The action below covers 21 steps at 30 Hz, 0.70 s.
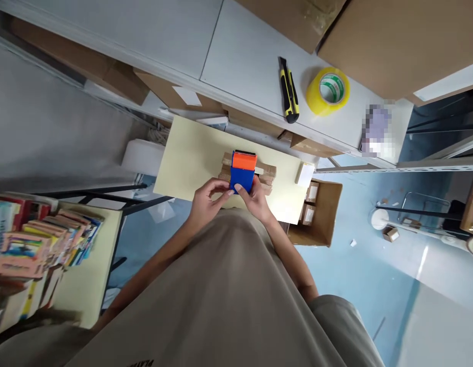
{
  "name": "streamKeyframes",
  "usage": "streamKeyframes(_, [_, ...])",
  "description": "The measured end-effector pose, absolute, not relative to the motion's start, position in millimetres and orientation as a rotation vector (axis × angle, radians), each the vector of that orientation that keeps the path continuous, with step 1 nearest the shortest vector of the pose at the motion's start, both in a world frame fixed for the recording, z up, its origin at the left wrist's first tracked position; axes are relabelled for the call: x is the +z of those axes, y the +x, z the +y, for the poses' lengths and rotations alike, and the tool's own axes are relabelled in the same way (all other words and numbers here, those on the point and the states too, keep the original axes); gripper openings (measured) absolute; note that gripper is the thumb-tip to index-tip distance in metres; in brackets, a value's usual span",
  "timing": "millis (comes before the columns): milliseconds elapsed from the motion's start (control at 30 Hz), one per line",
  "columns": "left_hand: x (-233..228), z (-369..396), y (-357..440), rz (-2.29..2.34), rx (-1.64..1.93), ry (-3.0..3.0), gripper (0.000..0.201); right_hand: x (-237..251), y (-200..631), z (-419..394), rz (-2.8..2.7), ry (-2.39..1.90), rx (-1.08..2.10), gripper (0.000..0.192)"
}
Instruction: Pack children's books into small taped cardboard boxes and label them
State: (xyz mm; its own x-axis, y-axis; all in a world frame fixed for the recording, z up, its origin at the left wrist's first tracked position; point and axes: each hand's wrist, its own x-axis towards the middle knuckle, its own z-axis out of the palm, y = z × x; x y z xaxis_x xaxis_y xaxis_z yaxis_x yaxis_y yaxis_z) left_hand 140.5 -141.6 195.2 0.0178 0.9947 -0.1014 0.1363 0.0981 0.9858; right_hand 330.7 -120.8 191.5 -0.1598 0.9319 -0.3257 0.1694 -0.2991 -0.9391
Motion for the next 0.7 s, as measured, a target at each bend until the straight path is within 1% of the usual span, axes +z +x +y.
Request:
streamKeyframes(167, [183, -143, 137, 1.255, 0.967, 1.287, 0.029, 183, 333, -128, -1.338, -1.489, 1.502, 0.072])
streamKeyframes(233, [183, -136, 132, 1.236, 0.962, 1.275, 0.033, 183, 337, -128, -1.386, -1.491, 1.517, 0.073])
streamKeyframes(400, [180, -101, 110, 1.204, 0.991, 1.065, 0.063, 192, 350, -129, -1.548, -1.470, 1.629, 0.072])
streamKeyframes(433, [179, -94, 106, 1.185, 0.981, 1.045, 0.065, 195, 352, -128, -1.585, -1.468, 1.638, 0.070])
streamKeyframes(500, [176, -81, 99, 1.147, 0.957, 1.032, 0.065, 203, 356, -126, -1.679, -1.476, 1.624, 0.066])
streamKeyframes(700, [164, -73, 91, 1.110, 0.906, 1.025, 0.047, 224, 360, -120, -1.909, -1.509, 1.577, 0.055])
